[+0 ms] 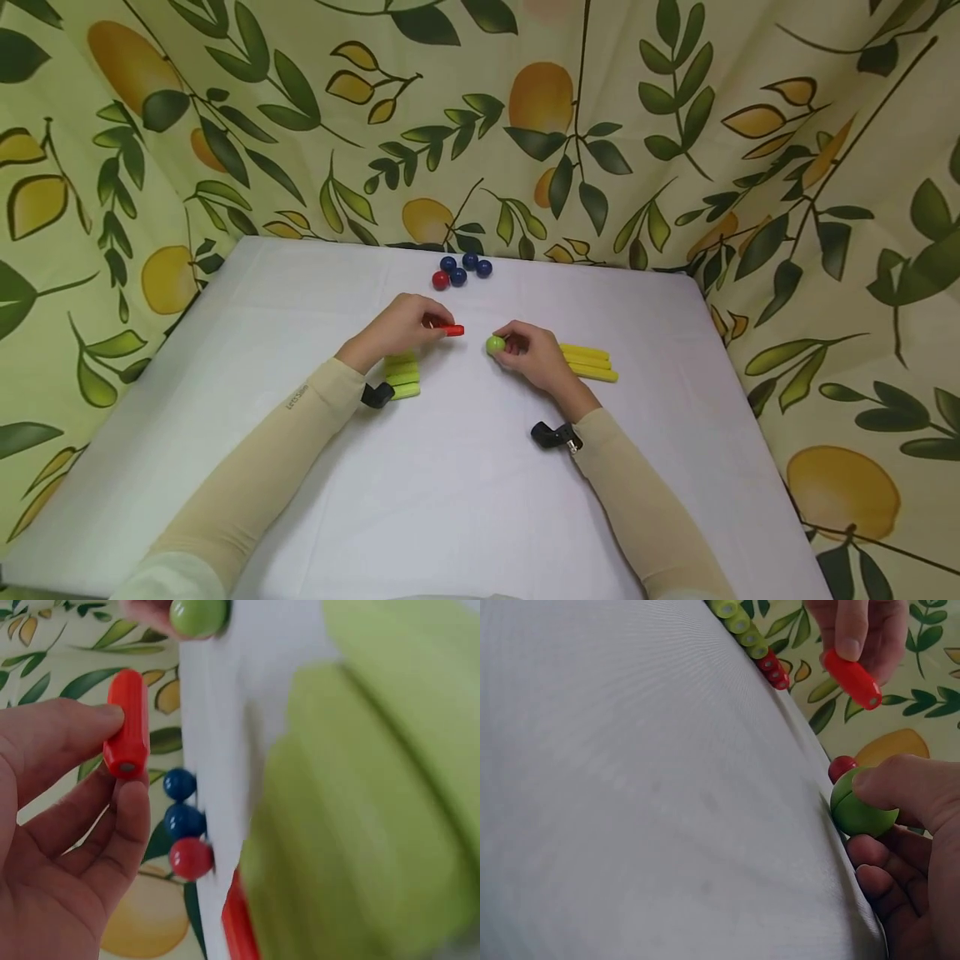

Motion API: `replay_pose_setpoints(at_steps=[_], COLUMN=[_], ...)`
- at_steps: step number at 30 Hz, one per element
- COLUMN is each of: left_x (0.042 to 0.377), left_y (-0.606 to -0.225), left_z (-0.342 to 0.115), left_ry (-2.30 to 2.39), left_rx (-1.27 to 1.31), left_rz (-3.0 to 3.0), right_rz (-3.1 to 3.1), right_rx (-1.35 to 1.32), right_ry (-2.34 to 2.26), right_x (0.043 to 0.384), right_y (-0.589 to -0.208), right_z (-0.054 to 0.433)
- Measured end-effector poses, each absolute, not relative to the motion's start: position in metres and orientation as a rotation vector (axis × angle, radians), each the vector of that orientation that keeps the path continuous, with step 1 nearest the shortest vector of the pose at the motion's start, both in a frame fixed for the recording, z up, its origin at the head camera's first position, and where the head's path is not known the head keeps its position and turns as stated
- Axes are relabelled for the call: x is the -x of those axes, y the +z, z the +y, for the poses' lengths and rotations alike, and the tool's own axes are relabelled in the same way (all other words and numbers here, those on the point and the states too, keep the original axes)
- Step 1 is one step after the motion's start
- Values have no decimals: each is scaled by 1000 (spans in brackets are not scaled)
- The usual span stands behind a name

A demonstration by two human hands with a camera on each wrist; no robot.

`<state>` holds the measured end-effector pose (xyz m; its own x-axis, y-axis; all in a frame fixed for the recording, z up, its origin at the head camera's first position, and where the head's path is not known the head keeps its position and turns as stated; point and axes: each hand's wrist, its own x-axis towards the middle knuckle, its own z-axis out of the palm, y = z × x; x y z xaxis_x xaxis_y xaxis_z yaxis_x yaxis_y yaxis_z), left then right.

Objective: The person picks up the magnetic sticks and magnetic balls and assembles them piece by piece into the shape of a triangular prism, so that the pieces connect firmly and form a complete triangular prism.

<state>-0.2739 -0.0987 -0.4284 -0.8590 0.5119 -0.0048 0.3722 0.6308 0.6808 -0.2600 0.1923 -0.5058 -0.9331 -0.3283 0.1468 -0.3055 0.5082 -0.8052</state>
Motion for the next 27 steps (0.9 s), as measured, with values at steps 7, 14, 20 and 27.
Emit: replay_pose_setpoints(at_steps=[7,14,20,27], left_x=[271,272,274,273], left_y=[-437,-441,-447,-449], left_z=[-77,-63,-56,-53], left_ry=[937,864,849,873], left_rx=[-731,-757,-757,-779], left_rz=[2706,2715,2703,2701], right_rz=[2722,2725,2717,2733], right_rx=[553,557,574,581], right_ry=[-1411,-1421,-1436,-1433], right_x=[259,260,259,259], right_y=[-505,-506,-506,-508], right_z=[193,193,192,191])
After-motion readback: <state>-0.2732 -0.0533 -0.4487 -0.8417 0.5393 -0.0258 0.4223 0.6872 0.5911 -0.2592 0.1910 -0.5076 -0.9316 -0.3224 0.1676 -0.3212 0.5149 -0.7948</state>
